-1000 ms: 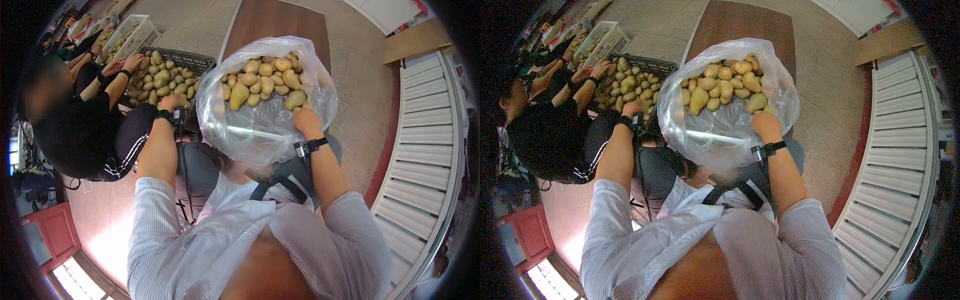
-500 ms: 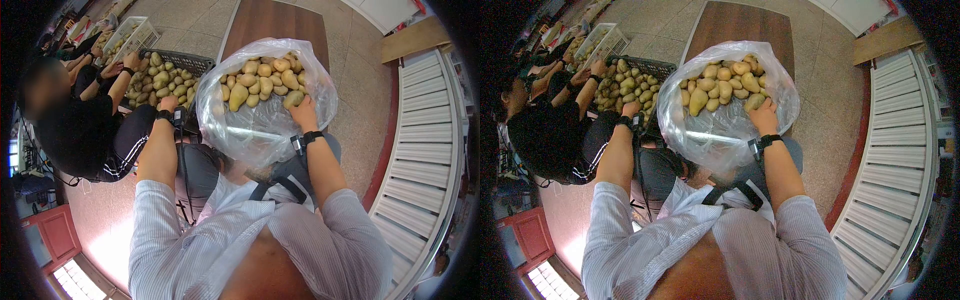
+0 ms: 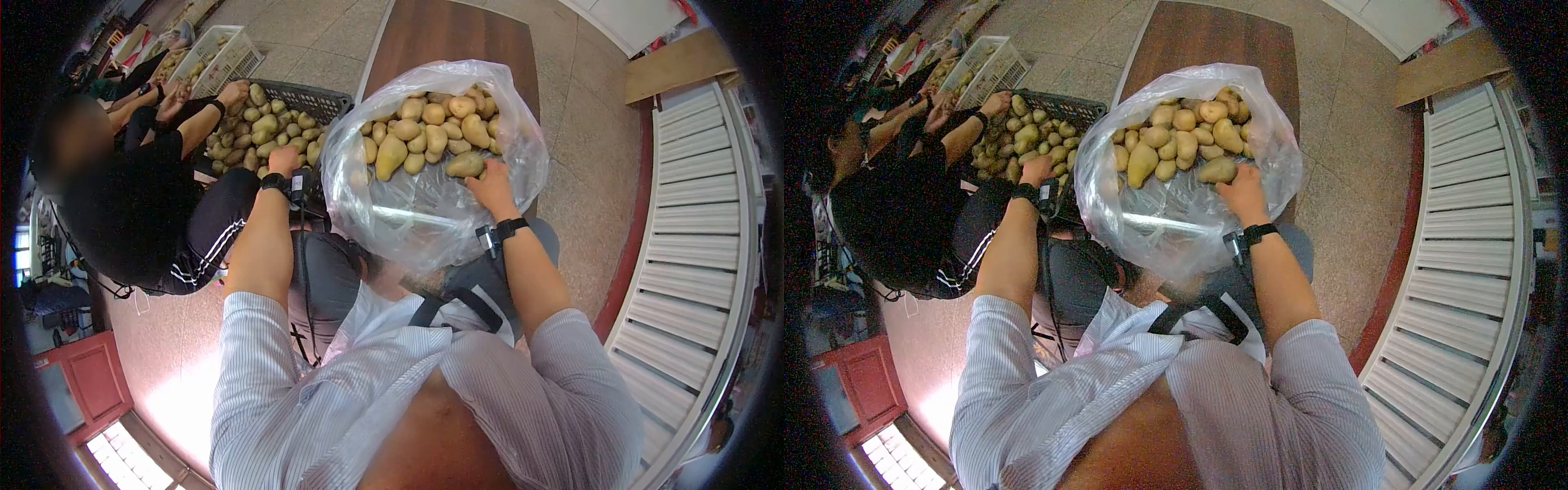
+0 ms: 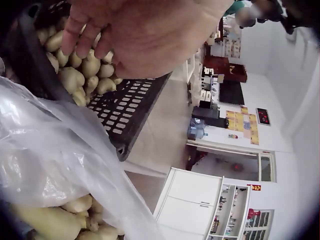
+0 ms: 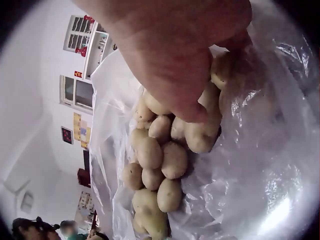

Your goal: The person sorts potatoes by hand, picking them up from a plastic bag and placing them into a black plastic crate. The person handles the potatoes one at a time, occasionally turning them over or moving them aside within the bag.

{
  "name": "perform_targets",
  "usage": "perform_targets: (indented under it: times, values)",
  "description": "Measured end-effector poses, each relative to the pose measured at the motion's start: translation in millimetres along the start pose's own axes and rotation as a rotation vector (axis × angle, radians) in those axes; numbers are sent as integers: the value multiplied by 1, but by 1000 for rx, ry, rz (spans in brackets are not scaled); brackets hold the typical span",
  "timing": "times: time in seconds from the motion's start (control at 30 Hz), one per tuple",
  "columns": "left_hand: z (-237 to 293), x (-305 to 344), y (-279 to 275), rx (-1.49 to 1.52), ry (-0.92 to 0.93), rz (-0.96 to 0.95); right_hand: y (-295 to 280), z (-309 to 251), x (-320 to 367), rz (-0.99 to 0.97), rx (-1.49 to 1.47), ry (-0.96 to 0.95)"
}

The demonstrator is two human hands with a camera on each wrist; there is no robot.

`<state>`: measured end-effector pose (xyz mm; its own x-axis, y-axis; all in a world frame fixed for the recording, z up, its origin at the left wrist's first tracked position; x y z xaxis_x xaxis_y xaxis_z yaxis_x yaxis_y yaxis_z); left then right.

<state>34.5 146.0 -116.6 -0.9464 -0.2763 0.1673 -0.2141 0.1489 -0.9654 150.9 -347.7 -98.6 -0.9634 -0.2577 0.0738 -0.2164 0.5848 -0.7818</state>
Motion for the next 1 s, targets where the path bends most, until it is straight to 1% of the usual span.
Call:
perform_targets:
  times: [0.03, 0.07, 0.13, 0.17, 0.2, 0.23, 0.27, 0.33, 0.37, 0.4, 0.43, 0.47, 0.53, 0.57, 0.63, 0.67, 0.73, 0.77, 0.83, 0.87, 0.93, 0.97, 1.0]
  values:
    - [3, 1, -4, -33, 53, 53, 1, -3, 2, 12, -28, -64]
    - [6, 1, -7, -35, 53, 53, 3, -3, 4, 12, -30, -64]
    - [10, -1, -14, 9, -7, 21, 6, -3, 7, 48, -23, -54]
    - [2, -11, 5, 7, -7, 22, 7, -2, 7, 49, -25, -55]
    - [-12, -28, 42, 247, -22, -7, 8, 0, 6, 75, -59, -59]
    - [-20, -36, 62, 487, -37, -35, 10, 2, 4, 101, -94, -65]
    - [-14, -31, 48, 487, -37, -33, 13, 5, 3, 102, -94, -66]
    - [7, -1, -1, 1446, -566, -138, 13, 13, -1, 191, -159, -58]
    - [21, 9, -26, 1448, -566, -137, 12, 15, -3, 191, -158, -60]
    - [32, 20, -49, 1497, -610, -44, 11, 18, -7, 209, -178, -31]
    - [35, 25, -60, 1543, -654, 50, 10, 20, -9, 227, -199, -1]
    - [33, 22, -56, 1544, -654, 52, 12, 22, -11, 227, -198, -3]
    - [36, 11, -49, 1795, -531, -18, 9, 24, -10, 422, -168, -87]
    - [40, 14, -55, 1797, -532, -16, 6, 23, -10, 422, -167, -89]
    - [61, 24, -84, 1871, -458, 14, 0, 21, -13, 330, -605, 78]
    - [66, 26, -91, 1872, -459, 14, -7, 15, -12, 329, -604, 77]
    - [75, 27, -101, 1862, -418, -19, -8, 9, -9, 195, -1208, 415]
    - [77, 26, -100, 1861, -418, -20, -15, 1, -6, 195, -1209, 416]
    - [86, 22, -100, 1904, -327, -125, -16, -16, -1, 11, -1605, 413]
    - [91, 22, -102, 1903, -328, -125, -15, -14, -2, 10, -1606, 414]
    - [106, 23, -107, 1879, -263, -200, -5, -15, -5, -77, -1804, 491]
    - [111, 24, -109, 1876, -270, -199, -5, -21, -3, -82, -1806, 495]
    - [118, 25, -111, 1853, -231, -239, -4, -27, 1, -90, -1813, 523]
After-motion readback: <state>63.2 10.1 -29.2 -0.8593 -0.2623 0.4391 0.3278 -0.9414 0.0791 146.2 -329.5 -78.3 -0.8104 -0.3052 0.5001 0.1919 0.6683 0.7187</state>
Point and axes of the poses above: each hand's wrist, its own x-axis away from the middle knuckle, its own y-axis out of the palm, z = x × y, the point moved 4 cm from there along -x, towards the middle knuckle, and after that the axes turned 8 degrees about -x, right-handed, at the moved point
